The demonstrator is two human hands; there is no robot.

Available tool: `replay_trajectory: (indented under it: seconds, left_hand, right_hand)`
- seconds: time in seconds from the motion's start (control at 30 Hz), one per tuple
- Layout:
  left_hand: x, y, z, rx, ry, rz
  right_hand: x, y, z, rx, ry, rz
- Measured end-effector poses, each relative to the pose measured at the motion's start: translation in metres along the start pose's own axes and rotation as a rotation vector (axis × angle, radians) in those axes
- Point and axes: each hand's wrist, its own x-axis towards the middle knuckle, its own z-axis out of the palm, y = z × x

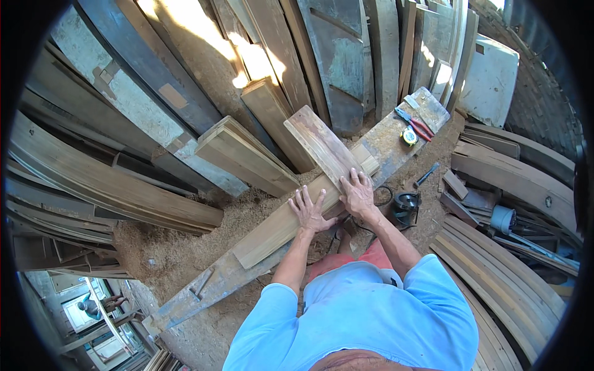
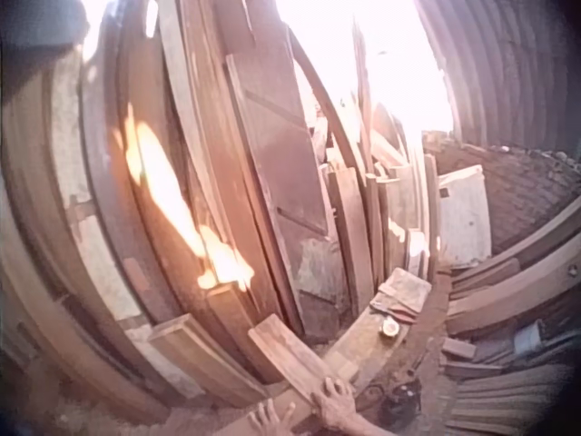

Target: The person uses a circular saw to cut a small wooden board placed atop a larger wooden beam, after measuring the board with a tape measure.

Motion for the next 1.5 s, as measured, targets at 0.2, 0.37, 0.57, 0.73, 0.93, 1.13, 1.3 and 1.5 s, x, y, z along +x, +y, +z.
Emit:
replay_trajectory:
  seconds: [0.2, 0.37, 0.57, 0.73, 0.93, 1.13, 1.3, 1.5]
  left_hand:
    - [-0.002, 0.001, 0.0, 0.027, -0.023, -0.025]
    - [-0.002, -0.004, 0.005, 0.048, 0.015, -0.001]
    - [0.011, 0.001, 0.01, 0.066, 0.038, 0.049]
    - [0.001, -0.01, 0.025, 0.117, 0.076, 0.078]
    - [-0.004, -0.008, 0.022, 0.028, 0.084, 0.101]
    - [0.011, -0.006, 0.012, 0.0, 0.065, 0.159]
    - [0.008, -0.013, 0.014, 0.028, 0.035, 0.197]
    - [0.013, -0.014, 0.012, 0.017, -0.011, 0.232]
  right_hand:
    - [-0.055, 0.042, -0.012, 0.291, 0.219, 0.072]
    - [-0.103, 0.104, 0.006, 0.273, 0.124, 0.098]
    - [-0.145, 0.184, 0.03, 0.265, -0.373, 0.226]
    - [-0.17, 0.212, 0.052, 0.217, -0.606, 0.408]
    - [-0.169, 0.262, 0.139, 0.194, -0.621, 0.467]
    - [-0.133, 0.327, 0.251, 0.024, -0.567, 0.211]
    - [-0.071, 0.373, 0.316, -0.155, -0.661, 0.133]
    - [-0.061, 0.473, 0.429, -0.101, -0.497, 0.19]
